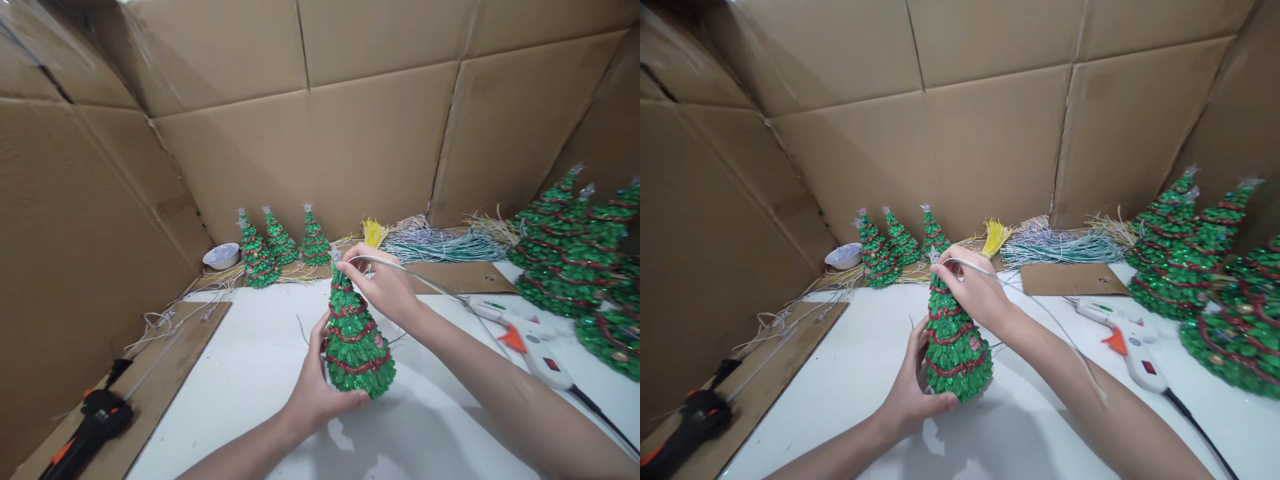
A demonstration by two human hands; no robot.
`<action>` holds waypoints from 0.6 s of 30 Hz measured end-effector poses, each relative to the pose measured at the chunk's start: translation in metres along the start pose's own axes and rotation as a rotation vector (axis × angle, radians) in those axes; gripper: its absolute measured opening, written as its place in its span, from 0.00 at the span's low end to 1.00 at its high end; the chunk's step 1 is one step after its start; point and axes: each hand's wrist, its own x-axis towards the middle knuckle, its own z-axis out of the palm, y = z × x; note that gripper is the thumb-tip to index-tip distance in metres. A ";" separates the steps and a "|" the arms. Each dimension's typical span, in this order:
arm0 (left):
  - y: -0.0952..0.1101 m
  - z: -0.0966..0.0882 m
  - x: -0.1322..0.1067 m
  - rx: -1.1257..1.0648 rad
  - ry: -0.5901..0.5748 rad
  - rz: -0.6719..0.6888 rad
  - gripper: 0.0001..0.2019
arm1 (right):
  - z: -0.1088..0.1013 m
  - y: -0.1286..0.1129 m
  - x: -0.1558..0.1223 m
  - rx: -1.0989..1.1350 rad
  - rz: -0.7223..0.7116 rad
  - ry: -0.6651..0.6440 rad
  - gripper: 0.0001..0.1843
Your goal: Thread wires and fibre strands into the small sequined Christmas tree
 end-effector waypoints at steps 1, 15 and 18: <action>0.000 0.000 0.000 -0.004 -0.005 -0.013 0.48 | 0.001 0.001 0.000 0.010 0.017 0.003 0.07; -0.001 -0.005 0.004 0.035 -0.077 0.017 0.48 | -0.001 0.007 0.003 -0.071 0.048 -0.036 0.05; -0.001 -0.006 0.005 0.064 -0.099 0.032 0.48 | -0.003 0.004 0.002 -0.111 0.035 -0.073 0.04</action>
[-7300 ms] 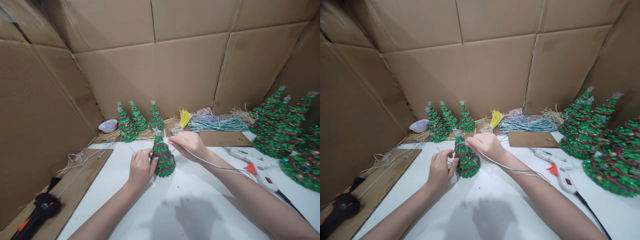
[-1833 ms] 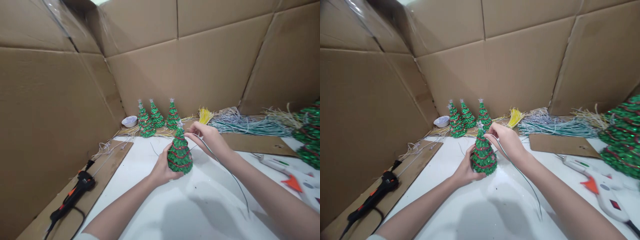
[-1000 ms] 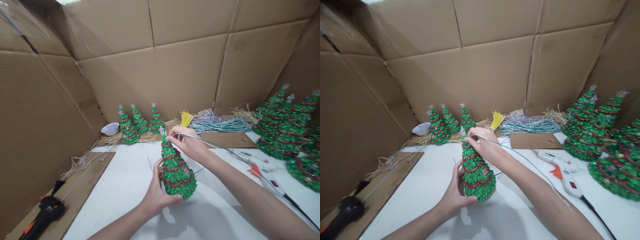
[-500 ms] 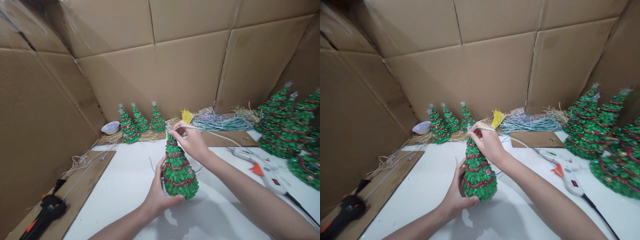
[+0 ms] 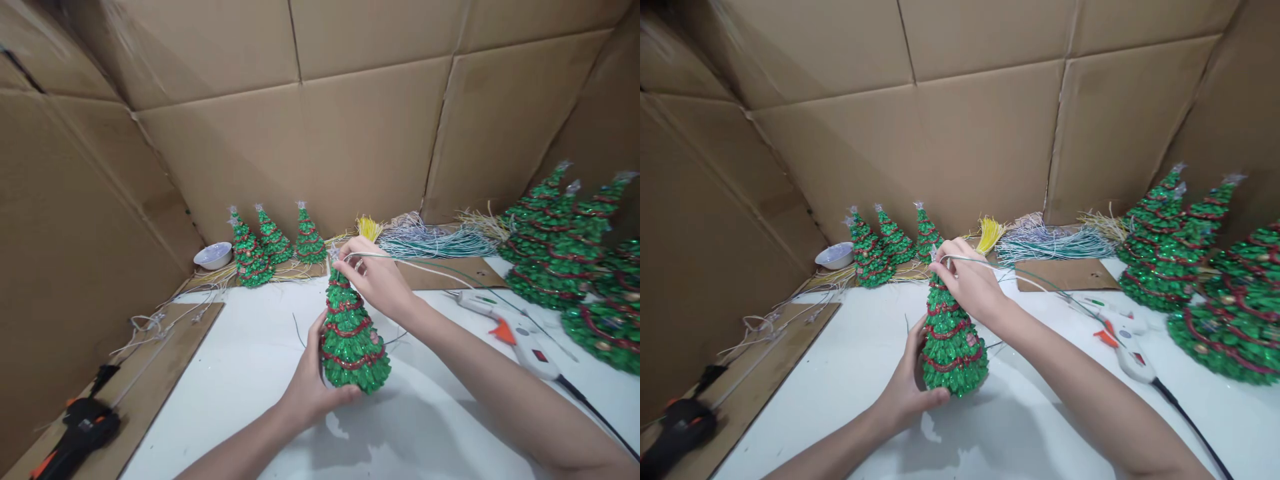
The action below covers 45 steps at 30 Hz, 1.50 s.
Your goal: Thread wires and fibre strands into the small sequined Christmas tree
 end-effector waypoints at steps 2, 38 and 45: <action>0.000 -0.001 0.000 0.017 -0.012 0.004 0.49 | -0.002 -0.002 0.000 -0.014 0.003 -0.020 0.05; -0.005 -0.003 0.000 0.175 0.106 -0.042 0.53 | -0.014 0.012 0.005 -0.071 -0.175 -0.145 0.07; -0.002 0.000 0.001 0.147 0.115 -0.003 0.49 | -0.007 0.016 0.006 -0.082 -0.170 -0.135 0.07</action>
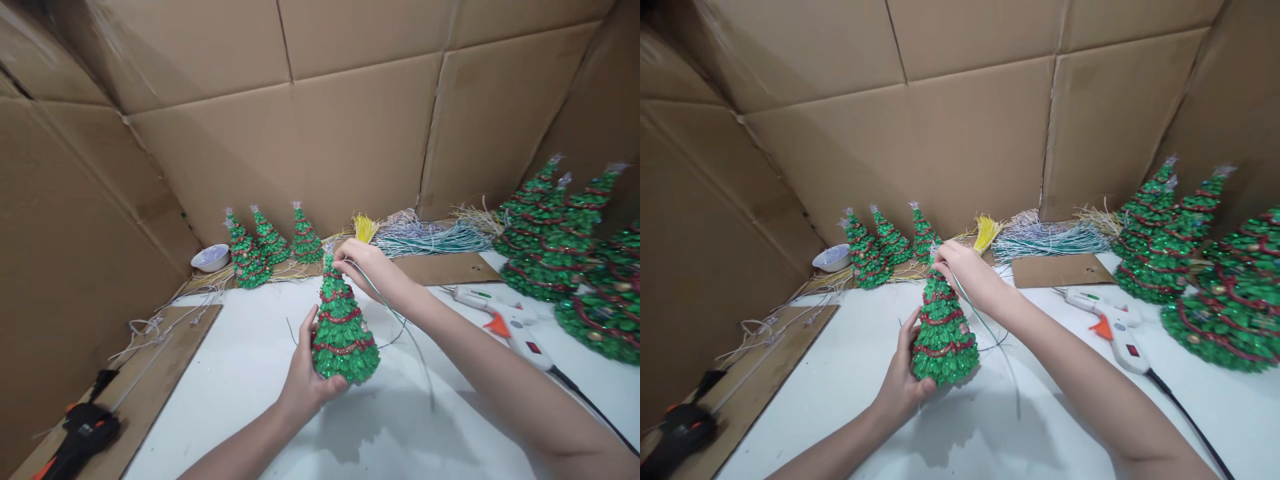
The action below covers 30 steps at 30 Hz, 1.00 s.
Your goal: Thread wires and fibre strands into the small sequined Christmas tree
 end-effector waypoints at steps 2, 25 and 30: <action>0.001 0.000 0.000 0.016 -0.001 0.014 0.47 | 0.002 0.003 0.000 0.001 0.005 -0.010 0.07; 0.004 -0.001 0.000 -0.072 0.011 -0.060 0.40 | 0.017 0.024 0.004 0.311 0.311 0.071 0.06; 0.006 -0.003 0.005 -0.119 0.031 -0.133 0.36 | 0.034 0.038 0.002 0.431 0.493 0.105 0.08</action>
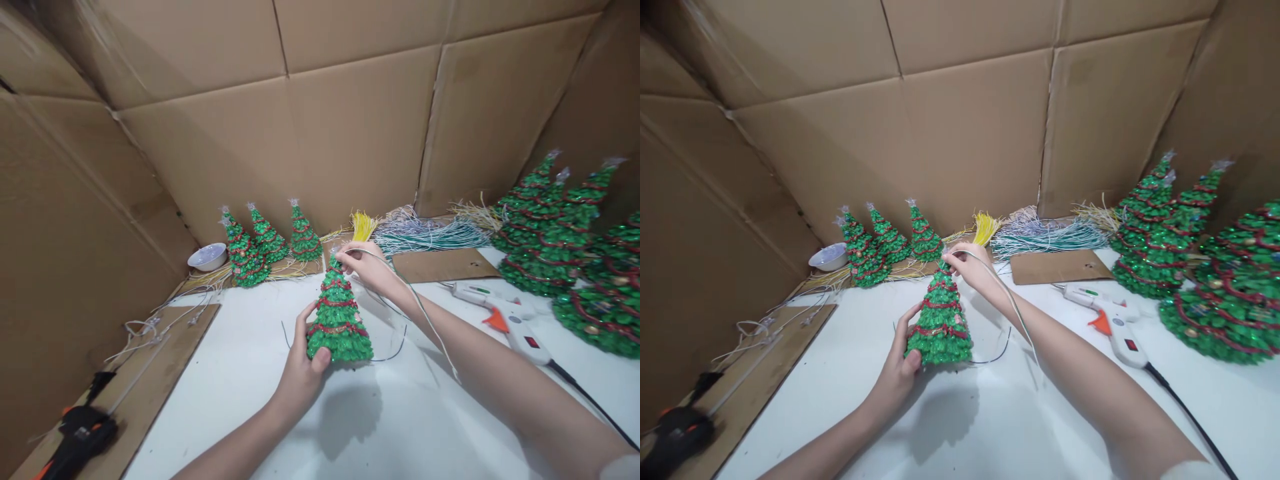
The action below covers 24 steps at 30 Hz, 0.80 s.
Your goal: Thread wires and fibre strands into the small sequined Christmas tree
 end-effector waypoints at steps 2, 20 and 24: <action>0.001 0.000 0.003 -0.055 -0.017 -0.031 0.35 | 0.003 0.008 0.002 0.023 0.048 0.020 0.09; 0.015 -0.001 0.019 -0.133 -0.024 -0.355 0.26 | 0.015 0.048 0.004 -0.201 0.148 0.008 0.12; 0.025 -0.002 0.019 -0.100 -0.028 -0.387 0.27 | 0.014 0.051 0.004 -0.311 0.105 -0.018 0.13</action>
